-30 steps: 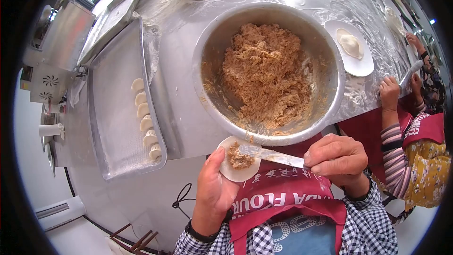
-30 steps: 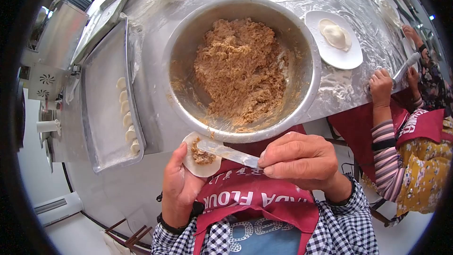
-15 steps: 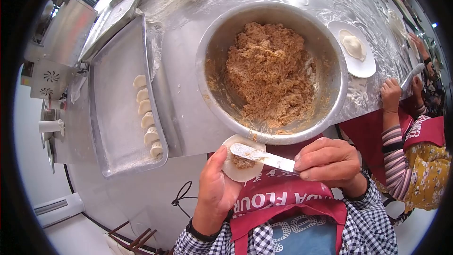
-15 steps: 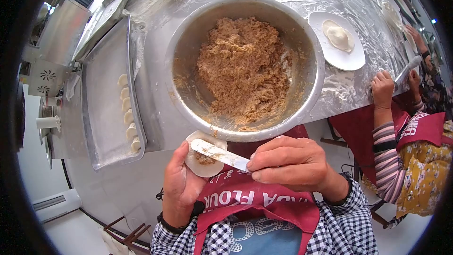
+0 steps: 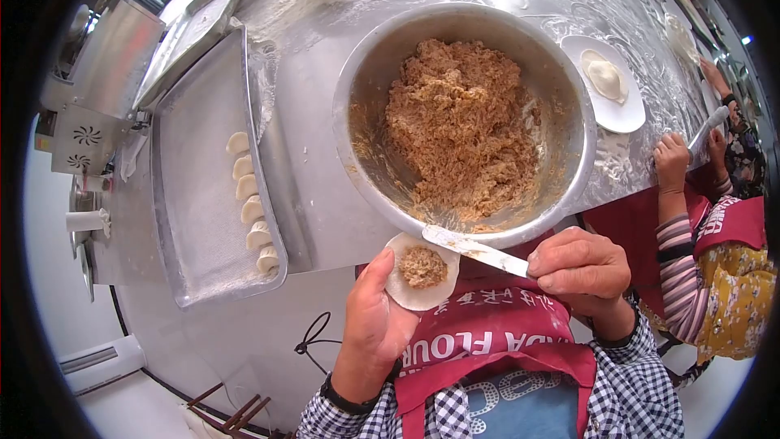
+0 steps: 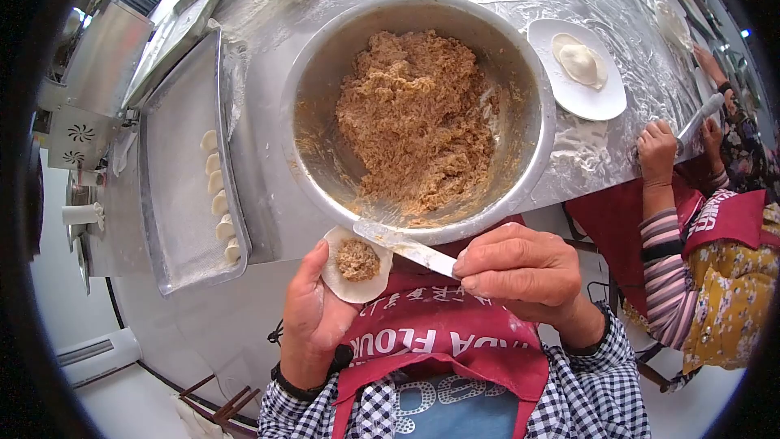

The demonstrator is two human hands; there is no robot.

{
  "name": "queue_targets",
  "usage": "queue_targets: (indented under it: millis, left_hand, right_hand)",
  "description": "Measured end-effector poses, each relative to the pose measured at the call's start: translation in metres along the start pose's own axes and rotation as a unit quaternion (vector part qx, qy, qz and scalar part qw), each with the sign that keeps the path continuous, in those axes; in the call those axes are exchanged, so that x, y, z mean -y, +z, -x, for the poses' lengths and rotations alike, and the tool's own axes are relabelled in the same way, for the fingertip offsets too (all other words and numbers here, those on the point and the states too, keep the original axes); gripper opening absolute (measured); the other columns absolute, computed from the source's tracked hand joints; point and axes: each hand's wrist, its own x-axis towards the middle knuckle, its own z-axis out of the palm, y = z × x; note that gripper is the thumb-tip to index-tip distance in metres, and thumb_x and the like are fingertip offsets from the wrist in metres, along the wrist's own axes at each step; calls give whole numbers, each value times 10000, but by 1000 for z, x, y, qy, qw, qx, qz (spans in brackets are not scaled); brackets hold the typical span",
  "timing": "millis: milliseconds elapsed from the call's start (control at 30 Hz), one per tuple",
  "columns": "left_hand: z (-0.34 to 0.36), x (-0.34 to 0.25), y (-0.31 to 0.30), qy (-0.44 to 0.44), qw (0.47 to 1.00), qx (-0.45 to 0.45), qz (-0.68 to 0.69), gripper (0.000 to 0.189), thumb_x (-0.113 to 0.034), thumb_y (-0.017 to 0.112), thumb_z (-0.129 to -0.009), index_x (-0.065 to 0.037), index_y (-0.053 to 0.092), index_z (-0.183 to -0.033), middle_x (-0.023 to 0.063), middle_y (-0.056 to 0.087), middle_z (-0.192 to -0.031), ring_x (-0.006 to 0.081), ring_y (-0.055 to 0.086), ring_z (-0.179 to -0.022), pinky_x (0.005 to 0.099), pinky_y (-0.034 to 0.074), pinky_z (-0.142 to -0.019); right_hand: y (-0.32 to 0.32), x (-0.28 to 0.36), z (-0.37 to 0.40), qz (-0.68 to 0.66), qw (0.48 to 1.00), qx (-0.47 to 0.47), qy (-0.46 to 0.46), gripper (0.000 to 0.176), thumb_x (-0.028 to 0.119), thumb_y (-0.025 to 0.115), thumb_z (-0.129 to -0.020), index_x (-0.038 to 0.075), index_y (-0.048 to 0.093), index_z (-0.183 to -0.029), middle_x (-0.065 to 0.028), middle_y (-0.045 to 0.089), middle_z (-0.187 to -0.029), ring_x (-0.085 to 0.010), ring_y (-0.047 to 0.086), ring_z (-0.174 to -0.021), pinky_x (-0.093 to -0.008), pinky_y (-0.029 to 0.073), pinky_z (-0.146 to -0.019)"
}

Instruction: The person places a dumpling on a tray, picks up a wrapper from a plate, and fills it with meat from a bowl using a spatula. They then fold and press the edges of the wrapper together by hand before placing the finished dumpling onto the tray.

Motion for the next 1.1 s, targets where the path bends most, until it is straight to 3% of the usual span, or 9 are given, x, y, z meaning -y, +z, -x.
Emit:
queue_targets:
  millis: [367,500,567,700,767,900,967,1100]
  left_hand:
    - [2,1,-1,-3,1000,17,-7,433,-241,312,-939,63,349,-1245,215,450,-1234,306,453,-1156,455,364,-983]
    - [1,2,-8,3,1000,26,10,431,-244,314,-939,58,354,-1242,213,457,-1228,308,457,-1151,453,372,-976]
    - [1,2,-13,-4,999,40,9,442,-273,380,-930,17,349,-1262,191,434,-1263,302,434,-1174,467,332,-1006]
    - [6,-2,-15,4,1000,12,15,402,-244,362,-928,53,406,-1196,201,495,-1182,297,496,-1103,451,397,-950]
    - [8,-2,-15,8,1000,6,-4,385,-238,386,-923,48,430,-1175,191,517,-1151,288,519,-1069,449,417,-928]
    - [12,-3,-7,11,999,35,-11,368,-227,398,-918,49,449,-1156,189,530,-1136,284,531,-1048,443,434,-909]
    - [11,-4,-3,-3,995,95,-26,354,-222,402,-922,54,466,-1134,191,538,-1127,274,538,-1032,432,445,-897]
    - [8,-2,2,23,991,109,-79,348,-228,411,-927,57,486,-1112,191,543,-1125,265,544,-1018,417,453,-886]
  right_hand:
    - [1,2,6,-39,999,15,5,93,36,677,-684,17,654,-772,-128,657,-820,-253,640,-744,-313,525,-621]
    - [2,4,2,-36,997,66,-2,90,64,663,-703,8,658,-774,-135,654,-821,-255,636,-751,-320,522,-624]
    - [2,3,3,-45,995,85,-14,90,67,658,-712,4,659,-776,-143,652,-820,-254,634,-748,-319,520,-626]
    - [0,1,9,-149,987,-3,65,66,9,647,-745,-28,637,-798,-175,642,-804,-248,630,-730,-308,515,-631]
    - [2,1,10,-227,960,-53,158,76,-6,649,-748,-30,631,-817,-171,642,-803,-253,629,-729,-311,516,-633]
    - [9,1,5,-306,927,-36,213,140,-21,627,-770,-22,609,-908,-190,628,-860,-208,622,-735,-283,516,-620]
    - [14,2,5,-299,926,-49,224,141,-29,607,-785,-24,599,-926,-193,623,-873,-194,617,-738,-278,515,-620]
    - [16,2,5,-300,920,-77,239,134,-49,552,-822,-28,583,-950,-192,616,-894,-166,607,-743,-264,514,-634]
